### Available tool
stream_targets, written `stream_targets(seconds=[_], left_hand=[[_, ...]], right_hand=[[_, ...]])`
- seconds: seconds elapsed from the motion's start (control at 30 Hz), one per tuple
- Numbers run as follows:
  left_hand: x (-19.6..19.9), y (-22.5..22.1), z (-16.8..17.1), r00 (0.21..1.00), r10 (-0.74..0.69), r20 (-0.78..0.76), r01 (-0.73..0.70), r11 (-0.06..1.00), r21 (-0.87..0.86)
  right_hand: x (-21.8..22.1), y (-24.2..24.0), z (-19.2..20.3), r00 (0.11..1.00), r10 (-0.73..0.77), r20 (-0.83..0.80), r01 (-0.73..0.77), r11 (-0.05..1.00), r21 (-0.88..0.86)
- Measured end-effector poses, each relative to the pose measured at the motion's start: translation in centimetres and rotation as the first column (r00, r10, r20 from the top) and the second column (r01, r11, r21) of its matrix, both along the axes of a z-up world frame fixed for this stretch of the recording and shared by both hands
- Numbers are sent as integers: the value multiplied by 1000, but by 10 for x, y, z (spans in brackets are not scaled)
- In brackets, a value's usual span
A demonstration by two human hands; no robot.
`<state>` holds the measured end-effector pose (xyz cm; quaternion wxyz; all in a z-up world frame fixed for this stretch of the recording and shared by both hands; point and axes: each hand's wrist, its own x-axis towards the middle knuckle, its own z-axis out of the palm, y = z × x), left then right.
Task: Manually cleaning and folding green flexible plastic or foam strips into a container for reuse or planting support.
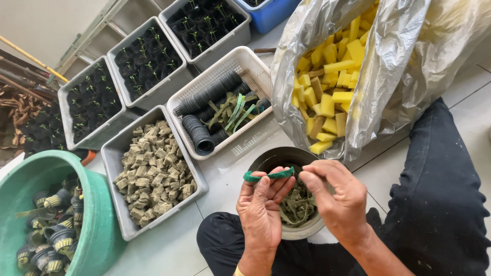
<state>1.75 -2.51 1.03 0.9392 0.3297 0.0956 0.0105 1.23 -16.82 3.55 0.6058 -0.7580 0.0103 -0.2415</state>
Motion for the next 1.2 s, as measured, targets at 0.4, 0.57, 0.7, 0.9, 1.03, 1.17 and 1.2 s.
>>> stream_targets(seconds=[0.4,0.57,0.7,0.9,1.03,1.17,1.2], left_hand=[[4,16,-13,997,-61,-57,54,991,-125],[5,10,-18,993,-108,-55,97,980,-172],[0,9,-25,989,-135,-66,123,980,-157],[21,57,-29,999,12,-35,-16,992,-122],[98,102,-11,987,137,86,-158,928,337],[172,119,-22,996,81,-47,-36,790,612],[186,119,-32,997,23,-77,26,812,583]], right_hand=[[7,-11,-29,973,93,-210,-5,924,383],[2,4,-12,993,49,-112,-35,991,128],[3,10,-20,998,40,-39,-43,994,-103],[15,-9,-52,963,18,-267,29,985,168],[20,-15,-47,962,39,-270,70,920,385],[21,-11,-53,943,-50,-330,110,980,166],[23,-12,-55,917,-59,-394,109,989,105]])
